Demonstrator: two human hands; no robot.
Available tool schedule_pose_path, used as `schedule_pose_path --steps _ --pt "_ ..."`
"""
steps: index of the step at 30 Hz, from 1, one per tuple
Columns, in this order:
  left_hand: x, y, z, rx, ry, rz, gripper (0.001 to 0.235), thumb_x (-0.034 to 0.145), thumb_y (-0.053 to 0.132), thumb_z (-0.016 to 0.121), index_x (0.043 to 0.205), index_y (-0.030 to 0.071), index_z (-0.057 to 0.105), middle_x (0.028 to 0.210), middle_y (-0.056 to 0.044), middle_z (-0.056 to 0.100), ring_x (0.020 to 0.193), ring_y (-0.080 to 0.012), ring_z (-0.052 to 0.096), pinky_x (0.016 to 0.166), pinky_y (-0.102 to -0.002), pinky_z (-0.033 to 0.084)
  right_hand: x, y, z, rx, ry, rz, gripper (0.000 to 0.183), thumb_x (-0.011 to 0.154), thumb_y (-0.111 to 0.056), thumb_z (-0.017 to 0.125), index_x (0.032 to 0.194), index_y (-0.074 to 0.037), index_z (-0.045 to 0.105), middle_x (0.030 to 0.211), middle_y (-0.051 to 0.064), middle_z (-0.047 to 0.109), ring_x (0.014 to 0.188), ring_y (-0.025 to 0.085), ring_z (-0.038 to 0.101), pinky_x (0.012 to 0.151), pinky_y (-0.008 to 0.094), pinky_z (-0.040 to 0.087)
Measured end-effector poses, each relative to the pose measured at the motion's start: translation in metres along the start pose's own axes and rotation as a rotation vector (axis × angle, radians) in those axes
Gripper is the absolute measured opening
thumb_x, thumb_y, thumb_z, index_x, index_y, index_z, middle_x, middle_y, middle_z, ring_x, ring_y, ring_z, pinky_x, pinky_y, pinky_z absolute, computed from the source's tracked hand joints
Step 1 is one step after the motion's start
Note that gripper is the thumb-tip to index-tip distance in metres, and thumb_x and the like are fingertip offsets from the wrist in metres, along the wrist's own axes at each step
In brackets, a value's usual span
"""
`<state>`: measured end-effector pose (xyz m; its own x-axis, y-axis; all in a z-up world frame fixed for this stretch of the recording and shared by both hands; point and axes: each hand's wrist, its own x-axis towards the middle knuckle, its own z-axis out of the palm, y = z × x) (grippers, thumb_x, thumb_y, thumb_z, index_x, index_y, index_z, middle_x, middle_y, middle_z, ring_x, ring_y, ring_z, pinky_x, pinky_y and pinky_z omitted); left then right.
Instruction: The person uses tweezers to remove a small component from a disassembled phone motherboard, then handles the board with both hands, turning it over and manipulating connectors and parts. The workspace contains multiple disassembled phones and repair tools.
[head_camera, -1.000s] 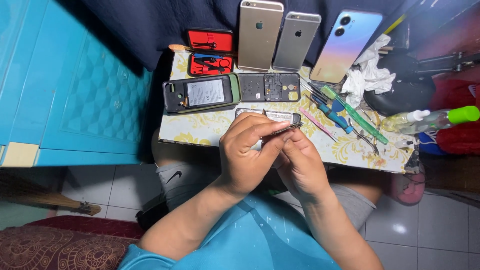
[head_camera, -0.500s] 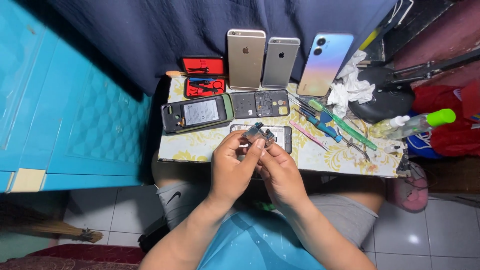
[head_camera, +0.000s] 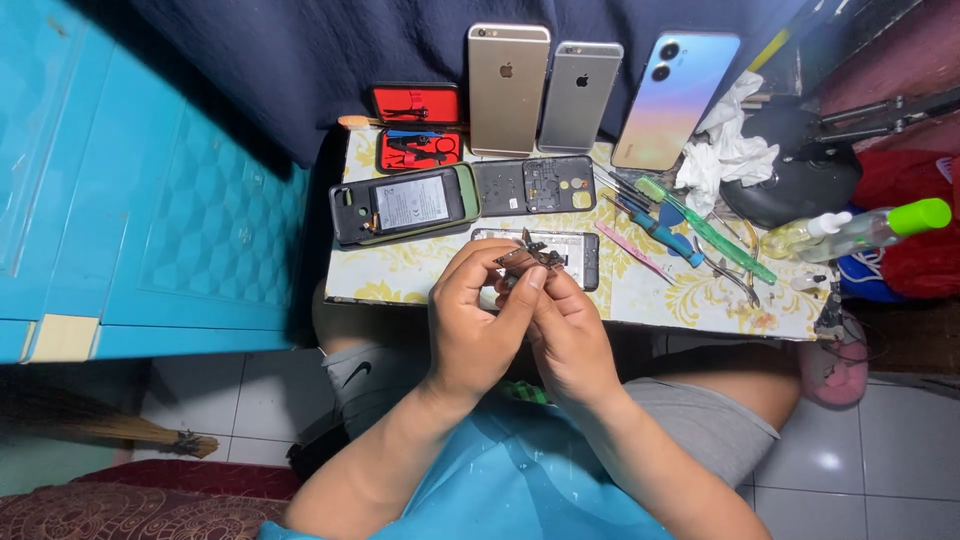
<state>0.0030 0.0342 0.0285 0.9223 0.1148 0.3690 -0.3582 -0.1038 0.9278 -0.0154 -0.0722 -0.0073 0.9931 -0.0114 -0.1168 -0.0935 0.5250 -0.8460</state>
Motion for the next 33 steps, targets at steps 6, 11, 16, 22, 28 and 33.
schedule_pose_path --steps 6,11,16,22,28,33 --pt "-0.001 0.010 0.007 -0.037 0.006 0.158 0.010 0.089 0.010 0.076 0.093 0.001 0.073 0.092 -0.013 0.073 0.087 -0.0284 0.073 0.074 -0.035 0.058 0.001 0.036 -0.036 -0.047 -0.059 -0.085 0.031 0.108 -0.022 0.052 0.118 0.003 0.068 0.098 0.021 0.075 0.092 0.026 0.074 0.087 0.041 0.060" --pt "-0.002 0.005 0.010 -0.037 -0.002 0.229 0.010 0.089 0.011 0.076 0.093 0.002 0.074 0.093 -0.012 0.073 0.088 -0.0290 0.073 0.077 -0.036 0.059 -0.003 0.028 -0.036 -0.059 -0.074 -0.142 0.029 0.107 -0.022 0.053 0.117 0.002 0.067 0.098 0.020 0.074 0.096 0.025 0.072 0.088 0.042 0.060" --pt "0.002 0.006 0.008 -0.054 -0.011 0.234 0.011 0.092 0.011 0.073 0.089 0.000 0.070 0.088 -0.014 0.070 0.086 -0.0309 0.070 0.077 -0.039 0.056 -0.003 0.038 -0.048 -0.146 -0.067 -0.162 0.029 0.108 -0.020 0.052 0.116 0.002 0.069 0.098 0.018 0.075 0.094 0.021 0.071 0.088 0.039 0.060" --pt "-0.010 -0.023 0.011 -0.298 -0.024 -0.033 0.014 0.096 0.011 0.066 0.088 -0.001 0.065 0.086 -0.015 0.068 0.084 -0.0211 0.065 0.073 -0.037 0.052 -0.009 -0.005 -0.017 -0.392 -0.093 -0.332 0.022 0.104 -0.013 0.059 0.110 0.002 0.074 0.100 0.016 0.074 0.095 0.021 0.069 0.087 0.037 0.058" --pt "-0.003 -0.016 0.007 -0.400 -0.071 -0.175 0.015 0.095 0.010 0.071 0.084 0.001 0.068 0.072 -0.007 0.065 0.076 -0.0130 0.060 0.067 -0.029 0.050 -0.001 -0.017 -0.035 -0.522 -0.147 -0.366 0.015 0.093 -0.009 0.073 0.104 0.001 0.075 0.094 0.015 0.072 0.092 0.021 0.067 0.082 0.039 0.057" --pt "0.006 0.004 -0.003 -0.157 -0.130 -0.046 0.013 0.089 0.012 0.080 0.083 0.002 0.075 0.075 -0.011 0.072 0.072 -0.0171 0.067 0.066 -0.030 0.053 0.011 -0.040 -0.059 -0.600 -0.166 -0.450 0.021 0.100 -0.014 0.061 0.103 0.006 0.068 0.098 0.016 0.065 0.092 0.019 0.059 0.081 0.034 0.053"
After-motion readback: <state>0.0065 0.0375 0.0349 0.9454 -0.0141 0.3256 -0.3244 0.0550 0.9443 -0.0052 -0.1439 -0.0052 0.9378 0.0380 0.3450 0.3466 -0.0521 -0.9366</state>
